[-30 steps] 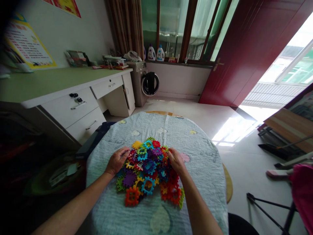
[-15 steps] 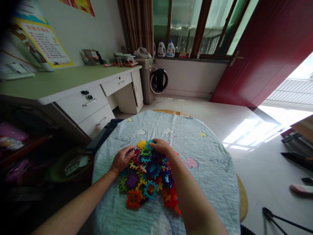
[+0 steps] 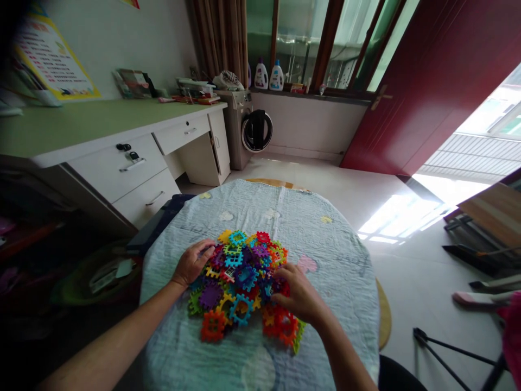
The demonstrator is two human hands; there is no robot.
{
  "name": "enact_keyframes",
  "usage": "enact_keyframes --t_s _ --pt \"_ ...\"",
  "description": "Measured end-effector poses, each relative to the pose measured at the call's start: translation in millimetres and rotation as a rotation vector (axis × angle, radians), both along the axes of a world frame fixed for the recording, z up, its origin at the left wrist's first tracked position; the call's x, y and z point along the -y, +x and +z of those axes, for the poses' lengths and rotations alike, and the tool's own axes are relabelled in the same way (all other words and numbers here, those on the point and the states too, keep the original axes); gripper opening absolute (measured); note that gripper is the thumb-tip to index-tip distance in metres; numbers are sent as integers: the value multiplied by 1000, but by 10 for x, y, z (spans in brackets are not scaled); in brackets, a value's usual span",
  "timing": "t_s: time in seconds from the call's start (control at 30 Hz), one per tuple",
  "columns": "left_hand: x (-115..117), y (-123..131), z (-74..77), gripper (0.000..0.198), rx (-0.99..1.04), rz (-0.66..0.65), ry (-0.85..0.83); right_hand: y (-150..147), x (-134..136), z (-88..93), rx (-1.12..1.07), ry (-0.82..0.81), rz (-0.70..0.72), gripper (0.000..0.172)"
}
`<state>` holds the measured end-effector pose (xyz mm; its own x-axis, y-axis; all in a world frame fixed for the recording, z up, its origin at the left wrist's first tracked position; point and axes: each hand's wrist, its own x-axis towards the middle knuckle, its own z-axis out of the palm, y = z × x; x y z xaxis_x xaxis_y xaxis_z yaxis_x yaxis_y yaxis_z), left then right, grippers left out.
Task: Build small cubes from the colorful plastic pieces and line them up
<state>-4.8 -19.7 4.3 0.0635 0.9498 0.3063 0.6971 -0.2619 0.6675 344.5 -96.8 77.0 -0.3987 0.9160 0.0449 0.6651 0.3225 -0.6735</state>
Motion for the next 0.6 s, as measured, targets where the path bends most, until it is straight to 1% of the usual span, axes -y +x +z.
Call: enact_keyframes --t_s 0.07,0.1,0.17,0.2,0.27,0.37,0.4,0.6 --pt "-3 1 2 41 3 1 2 -11 103 -5 21 25 20 36" --pt "-3 3 7 40 6 0 2 5 109 -23 23 42 0 34" --pt "-3 9 24 40 14 -2 0 86 57 -96 24 88 -104 24" --pt "-2 13 33 41 17 -1 0 143 16 -146 27 107 -170 21" --pt "0 20 50 41 20 9 3 253 -56 -255 35 113 -253 24" --pt "1 25 57 41 18 26 11 330 -91 -379 14 63 -219 36" --pt "0 23 53 40 17 27 12 328 -85 -401 2 54 -207 37" --pt "-15 -10 0 37 6 20 4 263 -51 -405 -28 71 -262 17"
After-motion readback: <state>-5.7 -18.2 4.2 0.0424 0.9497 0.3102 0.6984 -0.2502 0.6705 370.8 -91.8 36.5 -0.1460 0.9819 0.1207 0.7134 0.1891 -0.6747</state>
